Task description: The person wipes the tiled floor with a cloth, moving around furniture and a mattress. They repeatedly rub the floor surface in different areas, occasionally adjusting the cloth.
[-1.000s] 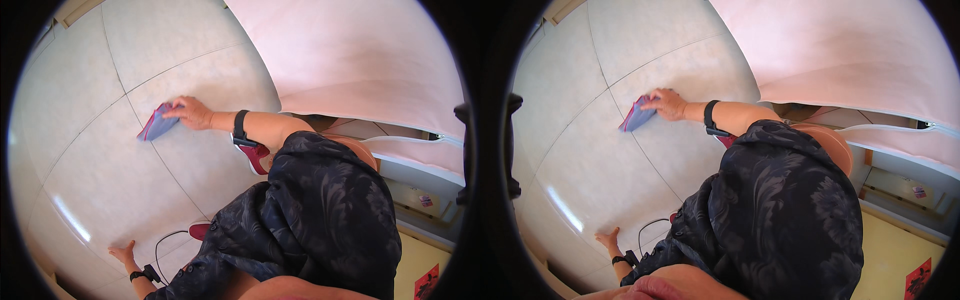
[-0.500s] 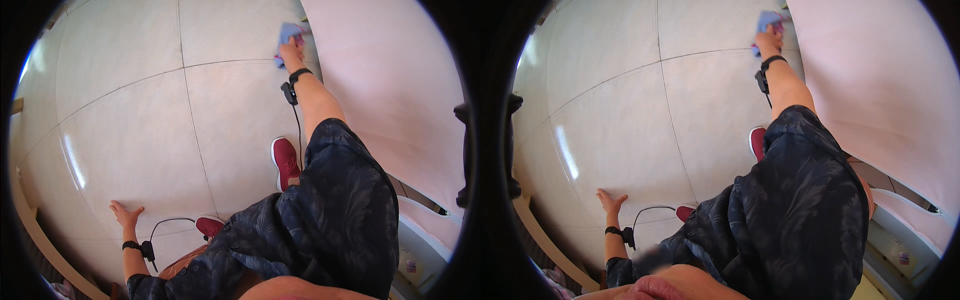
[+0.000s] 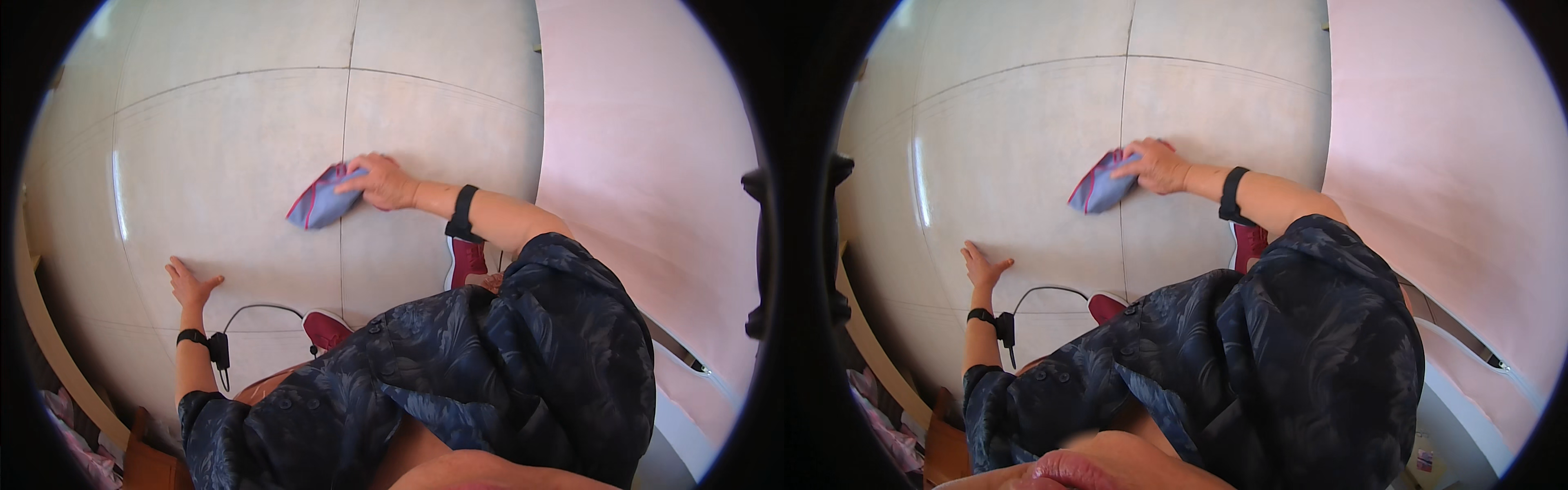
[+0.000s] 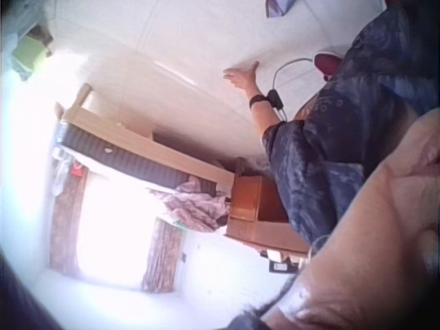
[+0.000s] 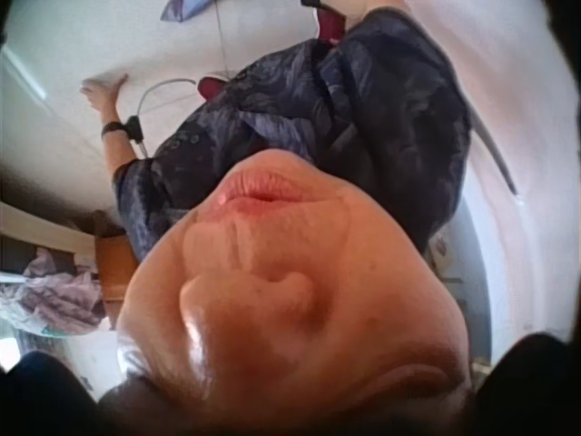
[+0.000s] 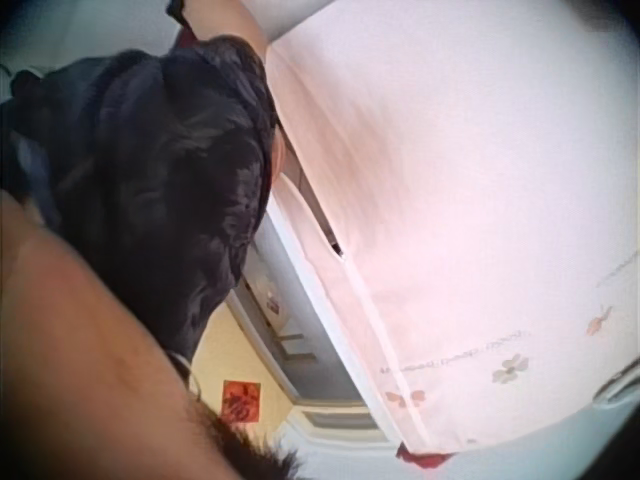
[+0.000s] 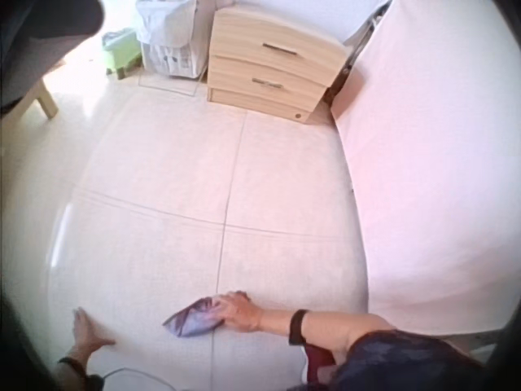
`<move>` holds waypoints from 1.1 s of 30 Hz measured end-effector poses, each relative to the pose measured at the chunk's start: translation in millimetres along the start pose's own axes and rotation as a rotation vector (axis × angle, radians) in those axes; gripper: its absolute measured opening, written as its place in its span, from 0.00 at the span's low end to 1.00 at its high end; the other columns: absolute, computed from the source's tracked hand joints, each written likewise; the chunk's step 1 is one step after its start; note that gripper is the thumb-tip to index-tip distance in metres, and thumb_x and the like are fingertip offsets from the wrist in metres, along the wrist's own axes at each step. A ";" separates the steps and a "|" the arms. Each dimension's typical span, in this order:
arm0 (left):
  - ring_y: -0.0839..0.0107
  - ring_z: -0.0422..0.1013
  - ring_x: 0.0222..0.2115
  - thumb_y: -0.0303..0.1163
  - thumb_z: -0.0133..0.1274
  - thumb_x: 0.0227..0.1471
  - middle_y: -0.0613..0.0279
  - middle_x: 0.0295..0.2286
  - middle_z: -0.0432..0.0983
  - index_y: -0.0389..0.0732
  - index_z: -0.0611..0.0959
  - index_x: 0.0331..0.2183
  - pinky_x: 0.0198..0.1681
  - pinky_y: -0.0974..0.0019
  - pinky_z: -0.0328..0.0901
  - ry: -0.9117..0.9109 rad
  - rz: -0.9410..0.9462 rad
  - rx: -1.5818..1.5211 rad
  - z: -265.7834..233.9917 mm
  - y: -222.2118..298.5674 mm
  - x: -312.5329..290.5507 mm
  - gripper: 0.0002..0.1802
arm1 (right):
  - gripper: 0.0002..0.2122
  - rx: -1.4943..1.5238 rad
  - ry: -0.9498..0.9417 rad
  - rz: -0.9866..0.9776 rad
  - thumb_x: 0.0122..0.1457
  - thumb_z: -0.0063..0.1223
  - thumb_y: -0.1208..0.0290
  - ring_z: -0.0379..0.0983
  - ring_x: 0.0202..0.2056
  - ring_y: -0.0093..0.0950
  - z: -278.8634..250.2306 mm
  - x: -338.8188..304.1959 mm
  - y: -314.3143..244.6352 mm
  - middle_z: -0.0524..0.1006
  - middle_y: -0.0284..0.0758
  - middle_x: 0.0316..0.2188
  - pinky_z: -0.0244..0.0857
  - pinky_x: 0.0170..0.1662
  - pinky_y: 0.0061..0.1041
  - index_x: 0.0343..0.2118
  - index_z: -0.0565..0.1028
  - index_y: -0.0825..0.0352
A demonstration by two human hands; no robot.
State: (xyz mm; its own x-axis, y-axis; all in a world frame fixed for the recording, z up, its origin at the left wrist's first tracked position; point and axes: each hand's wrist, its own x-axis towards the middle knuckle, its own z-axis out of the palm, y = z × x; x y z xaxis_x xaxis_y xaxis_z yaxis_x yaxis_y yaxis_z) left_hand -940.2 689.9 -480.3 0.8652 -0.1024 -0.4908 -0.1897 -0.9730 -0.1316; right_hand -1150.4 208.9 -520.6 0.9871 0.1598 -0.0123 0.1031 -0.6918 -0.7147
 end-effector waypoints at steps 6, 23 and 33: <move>0.43 0.63 0.54 0.48 0.78 0.25 0.43 0.61 0.52 0.37 0.50 0.64 0.52 0.46 0.65 -0.034 -0.030 -0.041 1.9 -3.5 1.2 0.73 | 0.27 -0.323 0.555 0.850 0.48 0.50 0.73 0.66 0.51 0.44 -135.3 -59.6 123.2 0.69 0.41 0.49 0.63 0.56 0.35 0.55 0.74 0.46; 0.47 0.62 0.57 0.49 0.78 0.22 0.49 0.65 0.47 0.41 0.48 0.66 0.58 0.50 0.60 -0.058 -0.143 -0.015 -9.8 5.2 -3.1 0.76 | 0.29 0.237 0.214 0.112 0.43 0.47 0.84 0.68 0.48 0.37 -27.5 19.2 11.3 0.71 0.37 0.43 0.63 0.56 0.32 0.50 0.79 0.51; 0.44 0.63 0.54 0.43 0.79 0.21 0.47 0.63 0.47 0.41 0.48 0.65 0.54 0.48 0.62 -0.021 -0.120 -0.085 -14.2 15.5 -13.3 0.76 | 0.30 -0.106 0.631 1.478 0.57 0.51 0.63 0.56 0.59 0.45 -148.6 146.3 145.4 0.54 0.39 0.61 0.61 0.58 0.46 0.64 0.60 0.35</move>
State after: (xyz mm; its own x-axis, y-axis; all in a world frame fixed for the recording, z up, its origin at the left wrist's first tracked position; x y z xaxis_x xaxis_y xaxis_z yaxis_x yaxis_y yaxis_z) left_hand -948.0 673.2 -463.5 0.8692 0.0194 -0.4942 -0.0448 -0.9920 -0.1177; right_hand -972.8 27.0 -522.5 0.1128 -0.9414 -0.3180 -0.9572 -0.0170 -0.2890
